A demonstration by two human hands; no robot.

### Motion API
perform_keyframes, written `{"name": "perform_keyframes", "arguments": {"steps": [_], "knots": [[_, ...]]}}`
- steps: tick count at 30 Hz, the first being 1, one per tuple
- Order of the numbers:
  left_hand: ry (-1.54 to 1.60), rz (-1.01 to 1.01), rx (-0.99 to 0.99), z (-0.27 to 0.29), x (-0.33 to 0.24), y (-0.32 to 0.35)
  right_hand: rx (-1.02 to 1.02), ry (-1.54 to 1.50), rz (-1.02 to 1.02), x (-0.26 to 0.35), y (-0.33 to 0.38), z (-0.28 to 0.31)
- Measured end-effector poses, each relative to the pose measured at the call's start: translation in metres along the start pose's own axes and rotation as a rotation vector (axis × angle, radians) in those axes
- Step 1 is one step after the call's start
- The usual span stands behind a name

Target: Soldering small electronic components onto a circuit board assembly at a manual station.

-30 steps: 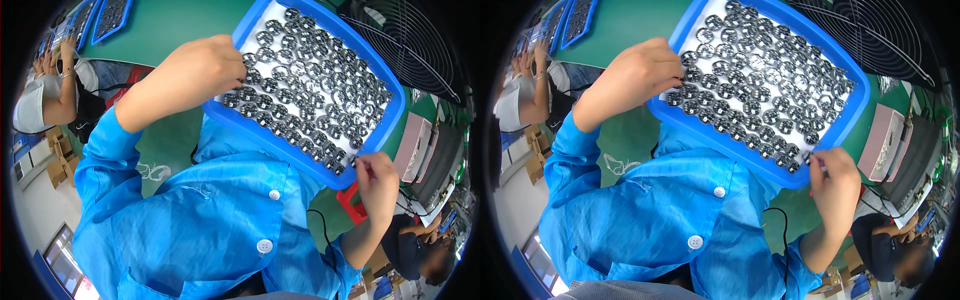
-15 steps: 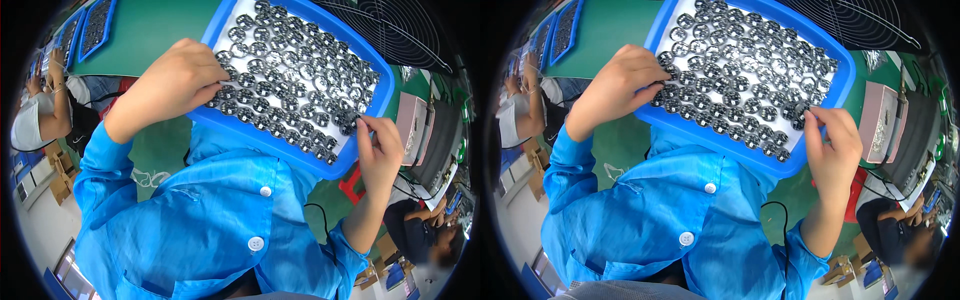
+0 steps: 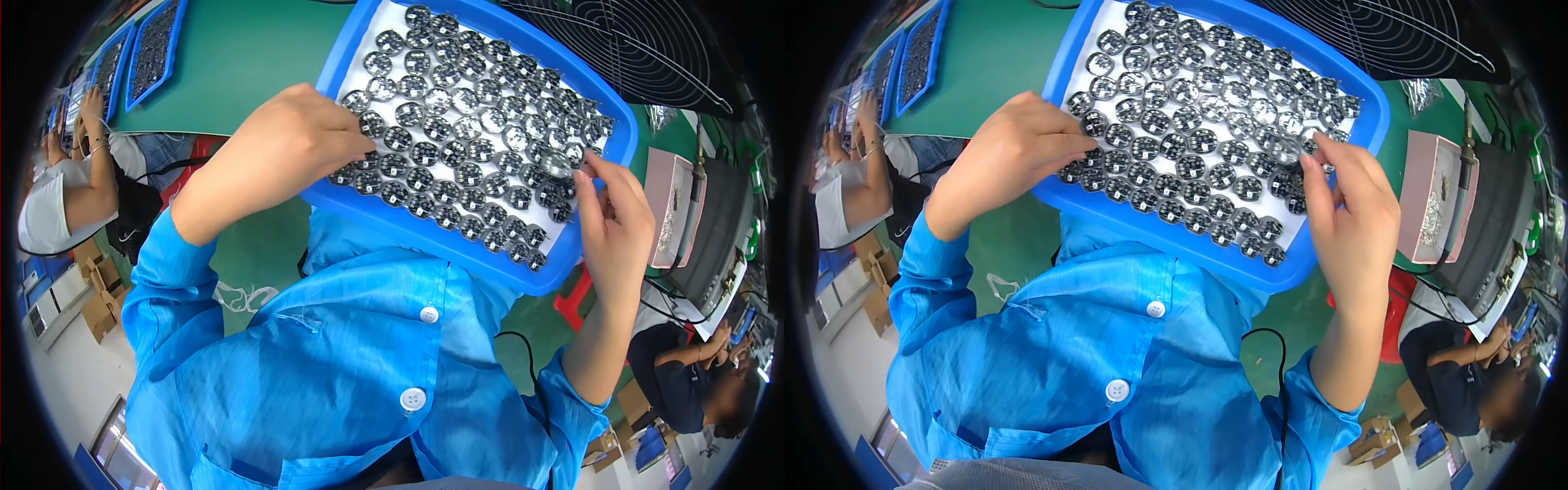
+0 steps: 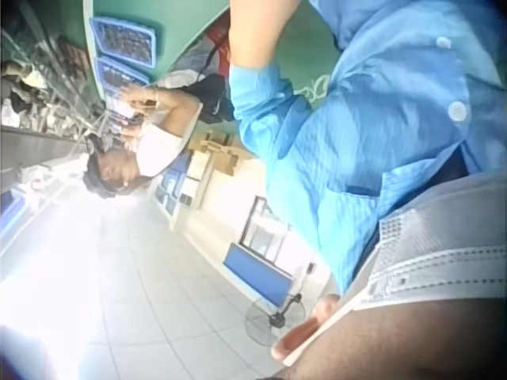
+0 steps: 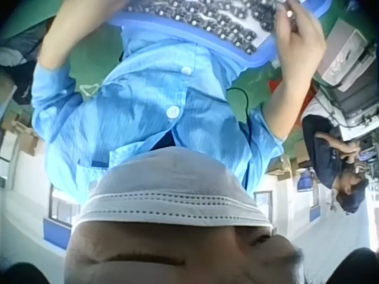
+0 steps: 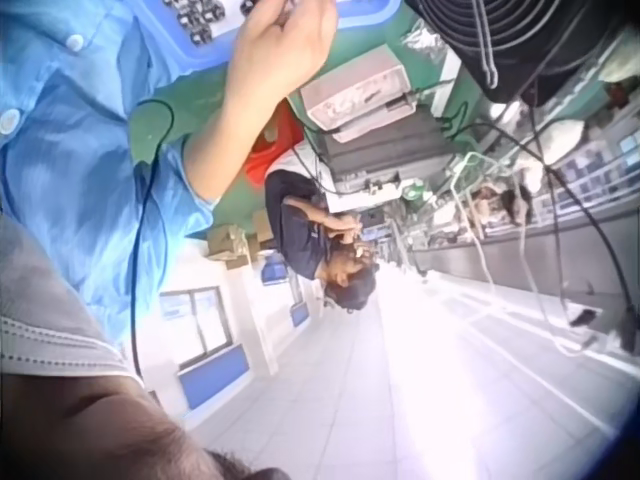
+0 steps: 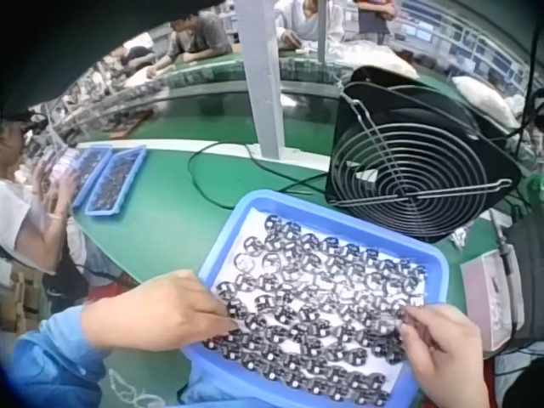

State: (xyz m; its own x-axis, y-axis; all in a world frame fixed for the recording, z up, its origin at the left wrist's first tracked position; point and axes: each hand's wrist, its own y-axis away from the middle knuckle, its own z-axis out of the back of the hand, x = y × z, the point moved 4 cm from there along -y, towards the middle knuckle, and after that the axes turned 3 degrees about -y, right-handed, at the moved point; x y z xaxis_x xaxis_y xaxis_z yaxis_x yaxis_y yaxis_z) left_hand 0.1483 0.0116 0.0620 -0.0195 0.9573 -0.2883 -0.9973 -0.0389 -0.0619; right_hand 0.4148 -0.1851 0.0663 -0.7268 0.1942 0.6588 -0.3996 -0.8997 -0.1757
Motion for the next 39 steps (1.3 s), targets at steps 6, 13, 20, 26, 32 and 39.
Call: {"name": "perform_keyframes", "arguments": {"steps": [6, 13, 20, 26, 32, 39], "knots": [[-0.021, 0.008, 0.028, -0.002, -0.002, -0.013, 0.329, 0.115, 0.077, 0.008, 0.032, 0.012], [0.088, -0.085, -0.179, -0.004, -0.045, -0.08, 0.295, 0.162, 0.066, -0.004, 0.043, 0.019], [0.087, -0.156, -0.094, -0.052, -0.11, -0.153, 0.214, 0.42, -0.012, -0.017, 0.042, 0.026], [0.018, -0.188, -0.112, -0.06, -0.121, -0.187, 0.187, 0.353, 0.056, -0.03, 0.044, 0.033], [0.029, -0.214, -0.131, -0.063, -0.124, -0.188, 0.18, 0.231, 0.086, -0.027, 0.051, 0.044], [-0.017, -0.086, -0.009, -0.052, -0.123, -0.168, 0.3, 0.234, 0.168, -0.027, 0.063, 0.036]]}}
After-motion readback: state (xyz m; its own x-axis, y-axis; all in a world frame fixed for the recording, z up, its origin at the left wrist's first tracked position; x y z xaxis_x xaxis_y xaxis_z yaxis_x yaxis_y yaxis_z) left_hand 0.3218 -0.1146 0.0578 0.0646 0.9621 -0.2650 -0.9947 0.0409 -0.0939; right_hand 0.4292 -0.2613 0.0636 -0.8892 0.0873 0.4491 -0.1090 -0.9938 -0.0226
